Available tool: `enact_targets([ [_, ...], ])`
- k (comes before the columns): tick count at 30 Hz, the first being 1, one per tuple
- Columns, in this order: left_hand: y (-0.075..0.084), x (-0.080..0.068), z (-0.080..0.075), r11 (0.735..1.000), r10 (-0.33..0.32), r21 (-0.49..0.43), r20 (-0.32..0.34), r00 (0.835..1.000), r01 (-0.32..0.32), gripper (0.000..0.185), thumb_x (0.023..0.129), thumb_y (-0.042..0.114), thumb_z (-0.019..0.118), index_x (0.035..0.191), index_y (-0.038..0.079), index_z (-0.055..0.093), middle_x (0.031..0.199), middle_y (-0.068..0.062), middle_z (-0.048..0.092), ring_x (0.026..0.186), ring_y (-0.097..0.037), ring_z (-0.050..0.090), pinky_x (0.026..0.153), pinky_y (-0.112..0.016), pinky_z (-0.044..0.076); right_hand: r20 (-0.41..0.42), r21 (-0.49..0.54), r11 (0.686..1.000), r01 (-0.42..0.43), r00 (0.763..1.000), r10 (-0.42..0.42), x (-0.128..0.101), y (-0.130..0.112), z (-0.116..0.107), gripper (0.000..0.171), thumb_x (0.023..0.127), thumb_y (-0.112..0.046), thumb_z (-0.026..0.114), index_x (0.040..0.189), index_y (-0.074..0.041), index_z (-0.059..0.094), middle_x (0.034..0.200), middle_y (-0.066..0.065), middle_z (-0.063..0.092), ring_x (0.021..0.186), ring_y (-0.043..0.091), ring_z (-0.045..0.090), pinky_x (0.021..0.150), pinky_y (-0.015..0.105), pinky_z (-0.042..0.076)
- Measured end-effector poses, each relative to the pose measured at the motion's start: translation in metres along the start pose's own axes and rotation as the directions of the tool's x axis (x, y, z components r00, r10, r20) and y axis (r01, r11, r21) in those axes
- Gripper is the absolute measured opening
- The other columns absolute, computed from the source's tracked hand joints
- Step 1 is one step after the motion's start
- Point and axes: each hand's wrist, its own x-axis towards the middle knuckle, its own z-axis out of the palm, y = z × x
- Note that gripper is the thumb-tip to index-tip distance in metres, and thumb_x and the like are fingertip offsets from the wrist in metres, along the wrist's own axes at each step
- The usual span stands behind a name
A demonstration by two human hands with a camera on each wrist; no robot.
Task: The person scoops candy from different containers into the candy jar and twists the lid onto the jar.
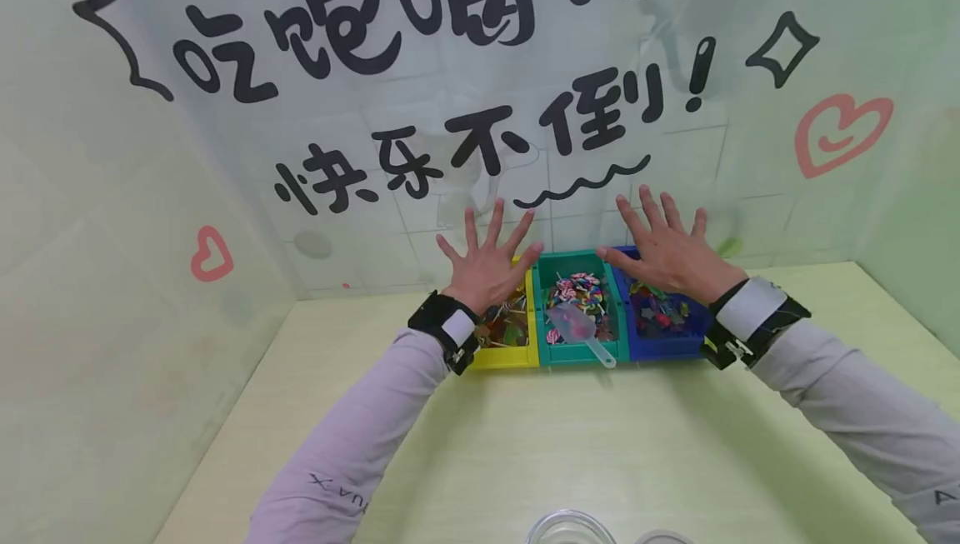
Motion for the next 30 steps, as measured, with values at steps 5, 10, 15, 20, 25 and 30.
enact_targets([
  [5,-0.008,-0.002,-0.002,0.998,-0.016,-0.056,-0.053,0.998,0.013,0.058,0.099,0.053,0.034,0.152,0.033,0.023,0.163,-0.008,0.001,0.147,-0.044,-0.004,0.103,-0.080,0.006,-0.102,-0.038,0.994,0.107,0.989,-0.110,-0.004,-0.010,0.007,0.070,0.097,-0.053,0.043,0.146,-0.003,0.033,0.144,0.027,0.039,0.132,0.047,0.034,0.105,0.069,0.028],
  [10,-0.030,-0.017,-0.004,0.963,-0.091,-0.266,-0.199,0.976,0.036,0.045,0.097,0.033,0.047,0.141,0.021,0.044,0.151,-0.013,0.029,0.141,-0.038,0.025,0.106,-0.071,0.023,-0.169,-0.046,0.966,0.253,0.951,-0.258,-0.024,-0.031,0.023,0.031,0.096,-0.034,0.054,0.101,-0.003,0.057,0.088,0.010,0.059,0.079,0.023,0.054,0.066,0.035,0.049],
  [15,-0.060,-0.039,0.004,0.849,-0.232,-0.522,-0.231,0.945,0.081,0.044,0.096,0.025,0.050,0.139,0.014,0.044,0.141,-0.015,0.036,0.126,-0.037,0.037,0.098,-0.056,0.038,-0.131,-0.047,0.962,0.270,0.953,-0.274,-0.043,-0.050,0.047,0.024,0.094,-0.030,0.059,0.095,-0.006,0.058,0.074,0.003,0.055,0.065,0.014,0.050,0.051,0.024,0.043],
  [20,-0.079,-0.056,0.027,0.708,-0.315,-0.689,-0.109,0.943,0.157,0.047,0.099,0.026,0.046,0.143,0.013,0.038,0.145,-0.016,0.036,0.131,-0.035,0.038,0.107,-0.052,0.038,-0.143,-0.078,0.974,0.214,0.964,-0.224,-0.050,-0.061,0.068,0.031,0.092,-0.032,0.063,0.102,-0.003,0.059,0.080,0.007,0.059,0.067,0.016,0.055,0.050,0.025,0.050],
  [25,-0.082,-0.063,0.051,0.549,-0.335,-0.803,0.042,0.941,0.232,0.055,0.101,0.035,0.044,0.150,0.019,0.027,0.155,-0.013,0.030,0.141,-0.036,0.031,0.112,-0.054,0.032,-0.184,-0.121,0.982,0.146,0.969,-0.166,-0.055,-0.068,0.083,0.037,0.090,-0.033,0.065,0.103,0.002,0.061,0.089,0.014,0.064,0.068,0.023,0.061,0.048,0.032,0.052],
  [30,-0.076,-0.063,0.066,0.434,-0.323,-0.857,0.141,0.936,0.279,0.064,0.100,0.041,0.045,0.154,0.024,0.016,0.160,-0.009,0.021,0.145,-0.035,0.026,0.115,-0.053,0.028,-0.154,-0.143,0.987,0.070,0.984,-0.092,-0.056,-0.076,0.094,0.043,0.087,-0.032,0.069,0.106,0.006,0.063,0.093,0.019,0.066,0.070,0.028,0.063,0.049,0.036,0.054],
])
